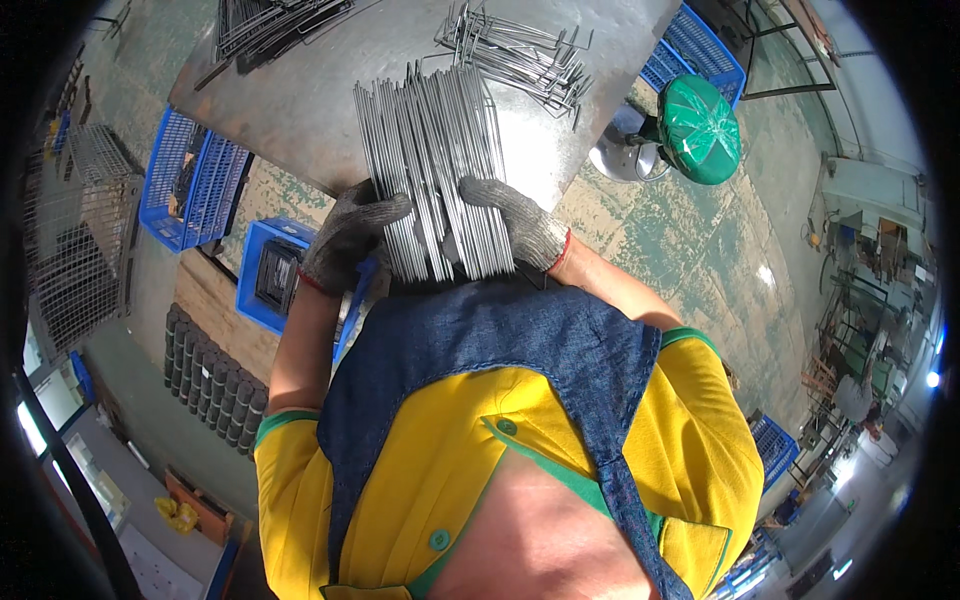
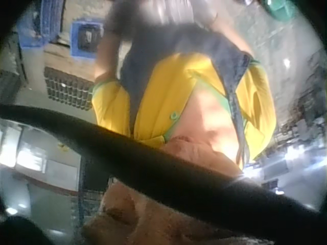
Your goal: The person picks up stacks of rectangular metal wire frames from a blue plastic crate and a cardboard box. They align the frames by hand and place them onto a metal workbench, creating a neat pile.
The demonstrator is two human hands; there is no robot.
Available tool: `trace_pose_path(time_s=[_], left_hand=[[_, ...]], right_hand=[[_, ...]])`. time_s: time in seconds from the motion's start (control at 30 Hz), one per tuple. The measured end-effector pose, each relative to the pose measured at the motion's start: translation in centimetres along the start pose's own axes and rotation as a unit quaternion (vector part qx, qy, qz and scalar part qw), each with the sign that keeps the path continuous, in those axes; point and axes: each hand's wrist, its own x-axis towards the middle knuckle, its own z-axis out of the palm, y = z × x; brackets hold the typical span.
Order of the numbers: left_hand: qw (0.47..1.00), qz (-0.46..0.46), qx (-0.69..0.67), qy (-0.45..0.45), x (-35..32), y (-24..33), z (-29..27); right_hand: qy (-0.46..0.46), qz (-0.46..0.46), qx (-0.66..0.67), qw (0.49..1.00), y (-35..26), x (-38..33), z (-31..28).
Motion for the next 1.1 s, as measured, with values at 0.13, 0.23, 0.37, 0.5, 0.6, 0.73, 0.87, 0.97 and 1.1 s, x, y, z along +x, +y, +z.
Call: trace_pose_path(time_s=[0.13, 0.23, 0.37, 0.5, 0.6, 0.73, 0.87, 0.97, 1.1], left_hand=[[1.000, -0.015, 0.010, 0.017, 0.2, -0.3, 0.1], [0.998, -0.015, 0.058, 0.032, 0.1, 0.1, 0.2], [0.997, -0.042, -0.002, 0.059, -0.4, 0.0, 0.6], [0.994, -0.085, 0.035, 0.059, -0.1, 0.8, 0.9], [0.990, -0.008, 0.135, 0.050, 0.1, 0.2, 0.5], [0.992, 0.022, 0.116, 0.036, 0.3, -1.3, -0.3], [0.975, 0.079, 0.205, 0.024, 0.1, -1.4, -0.3], [0.990, 0.030, 0.112, 0.075, -0.1, 0.3, 1.3], [0.982, 0.080, 0.166, 0.030, 0.1, -1.1, 0.3]], right_hand=[[-0.070, 0.050, 0.098, 0.991, -2.9, -2.6, 4.3], [-0.072, 0.094, 0.151, 0.981, -3.4, -3.0, 4.8], [-0.075, -0.138, -0.232, 0.960, -1.2, -1.5, 1.8], [-0.037, -0.037, -0.116, 0.992, -0.9, -0.8, 0.7], [-0.082, 0.032, 0.071, 0.994, -2.6, -2.3, 3.5], [-0.128, 0.047, 0.067, 0.988, -3.8, -3.2, 4.8], [-0.101, 0.098, 0.158, 0.977, -3.1, -2.6, 4.0], [-0.080, 0.095, 0.164, 0.979, -2.9, -2.5, 4.1], [-0.088, 0.127, 0.204, 0.967, -3.5, -3.2, 5.5]])
